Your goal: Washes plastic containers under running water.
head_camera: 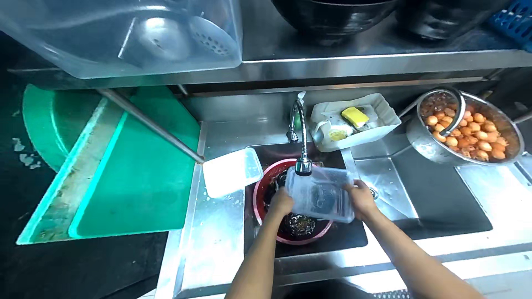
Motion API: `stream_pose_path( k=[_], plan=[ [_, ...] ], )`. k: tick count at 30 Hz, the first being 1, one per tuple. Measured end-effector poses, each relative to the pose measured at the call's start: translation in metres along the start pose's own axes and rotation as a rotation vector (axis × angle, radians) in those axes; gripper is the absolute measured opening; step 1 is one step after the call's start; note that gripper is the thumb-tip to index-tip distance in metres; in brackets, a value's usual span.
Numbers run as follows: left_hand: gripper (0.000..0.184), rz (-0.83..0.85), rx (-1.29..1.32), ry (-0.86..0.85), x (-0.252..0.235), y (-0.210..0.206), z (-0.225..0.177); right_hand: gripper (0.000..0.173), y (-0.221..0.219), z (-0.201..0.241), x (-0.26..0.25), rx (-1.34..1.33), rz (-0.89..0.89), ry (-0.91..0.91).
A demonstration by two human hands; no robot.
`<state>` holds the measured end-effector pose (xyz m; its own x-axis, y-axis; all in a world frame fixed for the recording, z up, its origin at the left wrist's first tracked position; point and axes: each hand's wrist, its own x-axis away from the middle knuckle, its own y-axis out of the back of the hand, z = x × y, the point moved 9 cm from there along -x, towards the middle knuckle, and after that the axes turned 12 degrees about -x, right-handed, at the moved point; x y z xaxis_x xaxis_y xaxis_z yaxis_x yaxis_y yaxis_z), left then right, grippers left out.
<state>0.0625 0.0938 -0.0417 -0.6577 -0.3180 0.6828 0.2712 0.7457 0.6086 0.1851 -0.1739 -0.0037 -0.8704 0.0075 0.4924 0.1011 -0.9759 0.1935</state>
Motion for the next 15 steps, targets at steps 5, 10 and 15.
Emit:
stream_pose_path(
  k=[5, 10, 15],
  plan=[
    [0.037, 0.07, 0.028, 0.04, 0.006, -0.01, 0.064, 0.054, -0.032, -0.031, 0.054, 0.012, 0.137, -0.091],
    [0.038, -0.285, 0.219, 0.163, -0.007, 0.02, 0.054, 0.033, -0.048, -0.027, 0.031, -0.141, 0.146, -0.141],
    [0.057, -0.173, 0.557, -0.06, -0.017, 0.011, 0.029, 0.036, -0.006, -0.034, 0.049, -0.353, 0.146, -0.131]
  ],
)
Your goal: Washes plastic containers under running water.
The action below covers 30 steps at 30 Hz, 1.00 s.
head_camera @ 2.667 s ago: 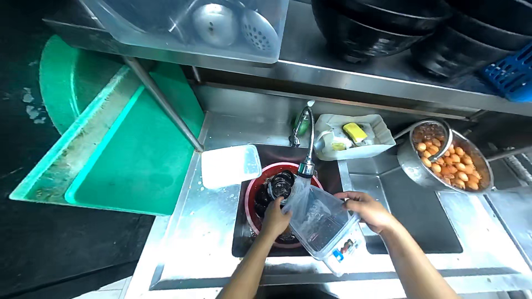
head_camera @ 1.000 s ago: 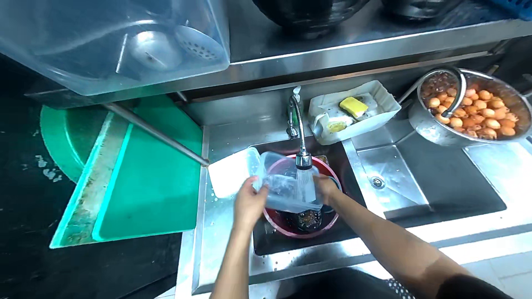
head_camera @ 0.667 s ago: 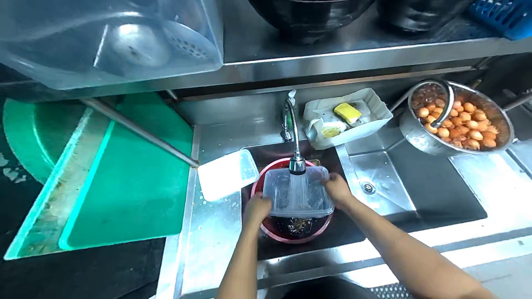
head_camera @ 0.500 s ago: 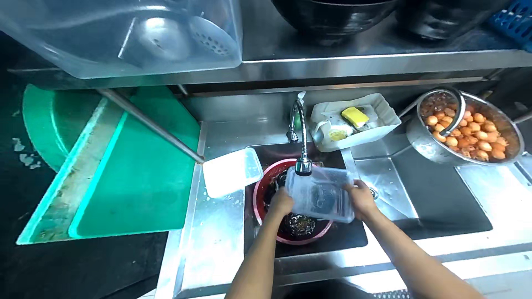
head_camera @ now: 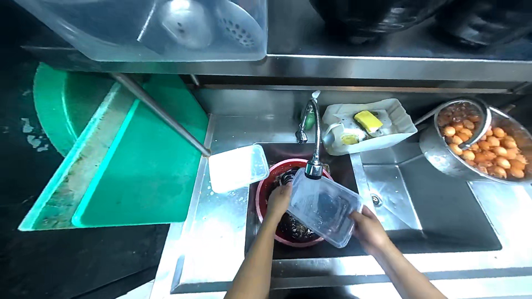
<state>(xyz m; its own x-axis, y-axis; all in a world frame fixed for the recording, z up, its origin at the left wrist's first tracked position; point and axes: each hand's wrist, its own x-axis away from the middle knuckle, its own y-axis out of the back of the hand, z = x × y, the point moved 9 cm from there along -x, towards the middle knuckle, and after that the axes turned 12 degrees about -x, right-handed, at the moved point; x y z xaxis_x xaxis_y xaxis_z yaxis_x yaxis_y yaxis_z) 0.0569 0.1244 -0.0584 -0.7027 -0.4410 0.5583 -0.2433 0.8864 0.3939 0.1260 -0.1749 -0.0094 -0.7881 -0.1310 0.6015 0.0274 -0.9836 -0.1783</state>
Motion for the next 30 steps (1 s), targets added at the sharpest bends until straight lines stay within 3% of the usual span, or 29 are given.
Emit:
stream_pose_path(
  k=[2, 4, 9, 11, 13, 18, 24, 30],
  plan=[
    [0.064, 0.056, 0.433, 0.138, -0.012, -0.002, 0.023, 0.032, -0.001, 0.011, 0.019, -0.016, -0.013, 0.127],
    [0.059, 0.0, 0.876, 0.313, -0.03, 0.001, 0.045, 0.028, -0.003, 0.023, 0.035, -0.024, -0.06, 0.191],
    [0.053, -0.222, 1.483, 0.266, -0.068, 0.018, 0.039, 0.028, -0.002, 0.048, 0.064, -0.067, -0.068, 0.211],
    [0.045, -0.283, 1.469, 0.232, -0.071, 0.016, 0.041, 0.029, -0.002, 0.055, 0.075, -0.058, -0.044, 0.222],
    [0.042, -0.292, 1.293, 0.184, -0.065, 0.001, 0.043, 0.03, -0.005, 0.061, 0.085, -0.03, -0.024, 0.245],
    [0.037, -0.064, 0.956, 0.098, -0.016, -0.076, 0.032, 0.022, -0.017, 0.075, 0.109, 0.178, -0.042, 0.413],
    [0.041, 0.135, 0.966, 0.18, 0.014, -0.124, 0.026, 0.026, -0.019, 0.09, 0.134, 0.636, -0.071, 0.765],
    [0.06, 0.236, 1.006, 0.205, 0.018, -0.138, 0.028, 0.029, -0.001, 0.103, 0.153, 0.748, -0.146, 0.855]
  ],
)
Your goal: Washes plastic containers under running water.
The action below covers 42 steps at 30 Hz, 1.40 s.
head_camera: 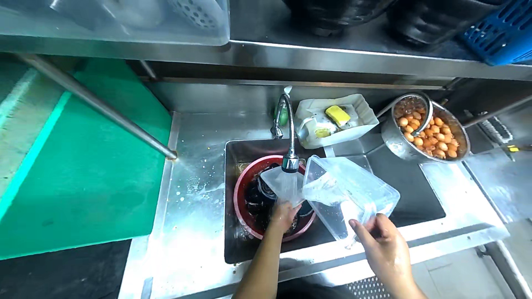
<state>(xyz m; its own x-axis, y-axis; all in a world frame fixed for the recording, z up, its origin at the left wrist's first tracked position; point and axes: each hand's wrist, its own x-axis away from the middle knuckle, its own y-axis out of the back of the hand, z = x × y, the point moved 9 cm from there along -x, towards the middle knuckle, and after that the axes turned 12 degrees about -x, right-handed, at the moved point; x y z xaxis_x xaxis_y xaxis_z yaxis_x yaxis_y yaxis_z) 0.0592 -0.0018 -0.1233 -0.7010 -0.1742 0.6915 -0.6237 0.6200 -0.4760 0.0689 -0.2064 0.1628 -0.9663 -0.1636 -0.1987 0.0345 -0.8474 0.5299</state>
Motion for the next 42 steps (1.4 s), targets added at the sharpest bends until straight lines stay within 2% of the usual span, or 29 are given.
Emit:
stream_pose_path(
  k=[6, 9, 14, 21, 28, 34, 36, 39, 42],
  plan=[
    [0.055, 0.011, -0.077, 0.055, 0.008, 0.014, 0.007, 0.029, 0.012, 0.004, 0.009, -0.008, 0.012, -0.012],
    [0.064, 0.015, -0.086, 0.026, 0.012, 0.019, 0.001, 0.028, 0.013, 0.009, 0.014, -0.027, 0.034, -0.014],
    [0.059, -0.062, -0.084, 0.046, 0.022, 0.028, -0.011, 0.028, 0.012, 0.016, 0.02, -0.034, 0.065, 0.022],
    [0.066, -0.14, -0.137, 0.02, 0.026, 0.042, -0.022, 0.028, 0.013, 0.024, 0.019, 0.037, 0.067, 0.127],
    [0.054, -0.209, -0.108, 0.054, 0.033, 0.06, -0.037, 0.028, 0.012, 0.036, 0.021, 0.164, 0.043, 0.335],
    [0.039, -0.223, -0.078, 0.065, 0.035, 0.074, -0.046, 0.026, 0.014, 0.039, 0.021, 0.203, 0.036, 0.426],
    [0.037, -0.287, -0.158, 0.031, 0.035, 0.079, -0.053, 0.026, 0.016, 0.04, 0.017, 0.199, 0.024, 0.393],
    [0.036, -0.37, -0.405, -0.113, 0.037, 0.071, -0.07, 0.028, 0.021, 0.038, 0.013, 0.196, 0.007, 0.316],
    [0.04, -0.26, -0.856, -0.232, 0.04, 0.033, -0.082, 0.027, 0.024, 0.032, 0.011, 0.173, -0.02, 0.273]
  ],
)
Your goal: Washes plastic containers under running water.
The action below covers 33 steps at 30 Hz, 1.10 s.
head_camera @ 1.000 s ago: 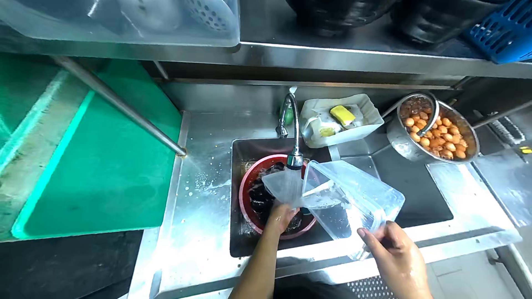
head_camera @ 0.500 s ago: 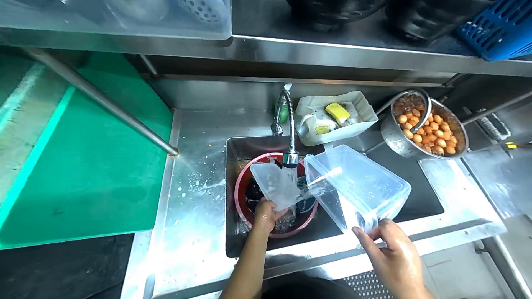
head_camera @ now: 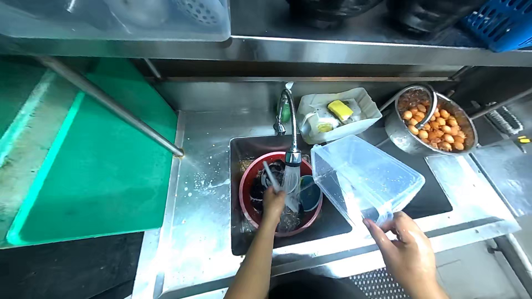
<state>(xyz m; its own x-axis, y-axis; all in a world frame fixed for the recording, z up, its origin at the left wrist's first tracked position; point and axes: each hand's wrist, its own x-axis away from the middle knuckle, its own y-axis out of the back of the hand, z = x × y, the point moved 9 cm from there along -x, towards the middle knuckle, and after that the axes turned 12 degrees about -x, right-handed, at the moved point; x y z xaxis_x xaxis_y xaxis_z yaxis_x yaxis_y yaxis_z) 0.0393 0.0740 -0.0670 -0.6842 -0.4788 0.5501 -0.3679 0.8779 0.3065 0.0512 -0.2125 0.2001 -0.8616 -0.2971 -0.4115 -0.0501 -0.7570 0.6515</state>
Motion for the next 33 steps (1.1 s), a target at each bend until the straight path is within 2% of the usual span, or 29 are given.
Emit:
stream_pose_path(
  k=[2, 3, 4, 6, 10, 14, 20, 25, 28, 33],
  plan=[
    [0.052, 0.088, -0.418, -0.104, 0.007, -0.016, -0.022, 0.028, 0.002, -0.006, 0.001, -0.008, -0.007, -0.044],
    [0.05, 0.105, -0.631, -0.15, 0.014, -0.021, -0.03, 0.028, 0.004, -0.009, 0.001, -0.012, -0.013, -0.075],
    [0.045, 0.086, -0.808, -0.202, 0.019, -0.022, -0.035, 0.029, 0.007, -0.013, 0.002, -0.011, -0.018, -0.105],
    [0.04, -0.013, -0.973, -0.332, 0.023, -0.017, -0.035, 0.031, 0.012, -0.021, 0.004, -0.004, -0.028, -0.158],
    [0.02, -0.304, -0.866, -0.59, 0.026, 0.015, -0.018, 0.033, 0.022, -0.037, 0.011, 0.029, -0.04, -0.221],
    [0.007, -0.446, -0.68, -0.739, 0.031, 0.04, -0.014, 0.034, 0.026, -0.047, 0.014, 0.023, -0.051, -0.275],
    [0.002, -0.433, -0.467, -0.878, 0.038, 0.038, -0.012, 0.034, 0.037, -0.054, 0.009, 0.024, -0.077, -0.312],
    [0.007, -0.344, -0.382, -0.793, 0.036, 0.031, -0.016, 0.035, 0.049, -0.056, 0.005, 0.056, -0.106, -0.302],
    [0.013, -0.343, -0.397, -0.781, 0.034, 0.028, -0.024, 0.036, 0.055, -0.06, 0.004, 0.08, -0.117, -0.312],
    [0.013, -0.427, -0.53, -0.918, 0.043, 0.035, -0.052, 0.036, 0.058, -0.068, 0.009, 0.072, -0.135, -0.343]
  ],
)
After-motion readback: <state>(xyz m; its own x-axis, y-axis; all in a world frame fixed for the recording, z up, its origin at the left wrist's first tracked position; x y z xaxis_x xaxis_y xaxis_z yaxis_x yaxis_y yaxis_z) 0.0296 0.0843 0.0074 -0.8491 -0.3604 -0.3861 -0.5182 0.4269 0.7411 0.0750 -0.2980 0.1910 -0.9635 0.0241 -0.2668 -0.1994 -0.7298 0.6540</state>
